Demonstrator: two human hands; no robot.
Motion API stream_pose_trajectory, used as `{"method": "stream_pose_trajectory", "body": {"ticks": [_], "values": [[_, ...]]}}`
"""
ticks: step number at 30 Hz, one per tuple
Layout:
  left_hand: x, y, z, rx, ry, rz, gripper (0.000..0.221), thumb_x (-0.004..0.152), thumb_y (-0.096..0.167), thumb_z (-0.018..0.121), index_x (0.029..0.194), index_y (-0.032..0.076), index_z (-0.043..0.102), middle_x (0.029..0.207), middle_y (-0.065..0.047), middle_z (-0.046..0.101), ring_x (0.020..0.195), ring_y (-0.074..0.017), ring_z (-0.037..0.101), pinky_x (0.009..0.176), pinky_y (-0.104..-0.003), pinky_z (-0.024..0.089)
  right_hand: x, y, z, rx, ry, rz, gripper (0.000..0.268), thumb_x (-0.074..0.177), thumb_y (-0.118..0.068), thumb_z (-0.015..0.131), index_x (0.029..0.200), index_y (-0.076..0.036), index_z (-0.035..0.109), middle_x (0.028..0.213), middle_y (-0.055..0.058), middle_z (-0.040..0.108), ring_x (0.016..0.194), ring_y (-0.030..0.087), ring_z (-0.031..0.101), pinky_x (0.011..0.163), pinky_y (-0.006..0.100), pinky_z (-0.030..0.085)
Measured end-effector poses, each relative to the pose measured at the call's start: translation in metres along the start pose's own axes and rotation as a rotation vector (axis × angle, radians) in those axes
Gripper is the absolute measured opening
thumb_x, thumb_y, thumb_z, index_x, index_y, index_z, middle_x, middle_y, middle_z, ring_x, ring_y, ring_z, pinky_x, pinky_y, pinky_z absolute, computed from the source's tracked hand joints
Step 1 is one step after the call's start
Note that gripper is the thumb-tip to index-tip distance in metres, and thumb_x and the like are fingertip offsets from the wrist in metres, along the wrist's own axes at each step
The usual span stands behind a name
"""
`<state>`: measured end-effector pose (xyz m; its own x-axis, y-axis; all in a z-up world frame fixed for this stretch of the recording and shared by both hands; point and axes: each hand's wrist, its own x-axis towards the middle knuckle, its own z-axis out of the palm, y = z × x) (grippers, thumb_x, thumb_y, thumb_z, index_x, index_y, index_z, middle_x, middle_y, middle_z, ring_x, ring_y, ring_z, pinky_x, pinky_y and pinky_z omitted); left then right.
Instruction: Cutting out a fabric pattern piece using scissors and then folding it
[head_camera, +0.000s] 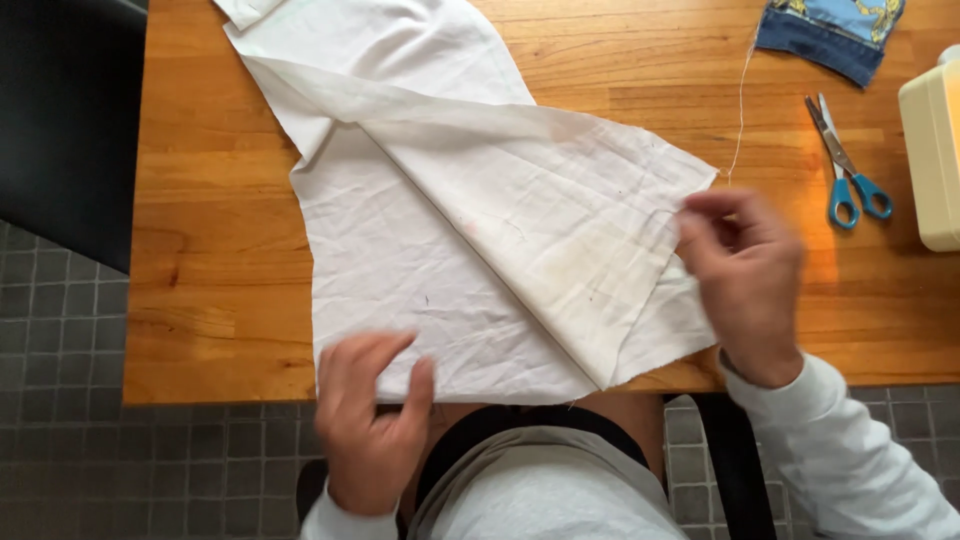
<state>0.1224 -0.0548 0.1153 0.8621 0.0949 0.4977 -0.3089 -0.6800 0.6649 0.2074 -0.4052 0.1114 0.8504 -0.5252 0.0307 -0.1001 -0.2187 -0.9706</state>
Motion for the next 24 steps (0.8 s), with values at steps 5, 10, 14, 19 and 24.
{"method": "stream_pose_trajectory", "body": {"ticks": [5, 10, 14, 19, 24], "values": [[0.076, -0.023, 0.057, -0.128, -0.217, 0.279, 0.018, 0.106, 0.014, 0.088, 0.124, 0.008, 0.088, 0.110, -0.012, 0.077, 0.102, -0.0383, 0.075, 0.095, -0.050, 0.063, -0.020, 0.030, 0.008, -0.473, -0.339, -0.464, 0.025, 0.099, -0.009, 0.093, 0.124, -0.010, 0.090, 0.113, 0.010, 0.080, 0.075, 0.023, 0.075, 0.064, 0.036, 0.061], [0.125, -0.060, 0.109, -0.017, -0.435, 0.349, 0.016, 0.101, 0.014, 0.092, 0.117, 0.013, 0.090, 0.098, -0.009, 0.073, 0.094, -0.0367, 0.074, 0.088, -0.049, 0.063, -0.027, 0.041, 0.007, -0.472, -0.327, -0.523, 0.022, 0.102, -0.012, 0.092, 0.123, -0.007, 0.089, 0.117, 0.013, 0.076, 0.099, 0.036, 0.079, 0.080, 0.044, 0.067], [0.148, -0.068, 0.132, 0.161, -0.602, 0.394, 0.020, 0.090, 0.012, 0.097, 0.110, 0.018, 0.094, 0.096, -0.009, 0.072, 0.092, -0.0375, 0.074, 0.088, -0.053, 0.064, -0.031, 0.040, 0.008, -0.415, -0.302, -0.539, 0.021, 0.102, -0.010, 0.091, 0.123, -0.006, 0.088, 0.117, 0.015, 0.075, 0.104, 0.039, 0.078, 0.086, 0.047, 0.067], [0.157, -0.086, 0.142, 0.109, -0.629, 0.501, 0.012, 0.096, 0.019, 0.093, 0.094, 0.017, 0.082, 0.096, -0.005, 0.070, 0.094, -0.0332, 0.072, 0.087, -0.049, 0.064, -0.031, 0.042, 0.008, -0.408, -0.290, -0.530, 0.021, 0.103, -0.011, 0.091, 0.123, -0.006, 0.088, 0.116, 0.013, 0.075, 0.106, 0.037, 0.078, 0.090, 0.047, 0.066], [0.159, -0.112, 0.123, -0.004, -0.573, 0.544, 0.016, 0.101, 0.015, 0.091, 0.100, 0.016, 0.075, 0.101, -0.004, 0.069, 0.098, -0.0311, 0.072, 0.092, -0.045, 0.062, -0.031, 0.041, 0.007, -0.389, -0.303, -0.529, 0.022, 0.104, -0.012, 0.090, 0.124, -0.006, 0.087, 0.117, 0.013, 0.074, 0.107, 0.038, 0.078, 0.090, 0.048, 0.065]]}}
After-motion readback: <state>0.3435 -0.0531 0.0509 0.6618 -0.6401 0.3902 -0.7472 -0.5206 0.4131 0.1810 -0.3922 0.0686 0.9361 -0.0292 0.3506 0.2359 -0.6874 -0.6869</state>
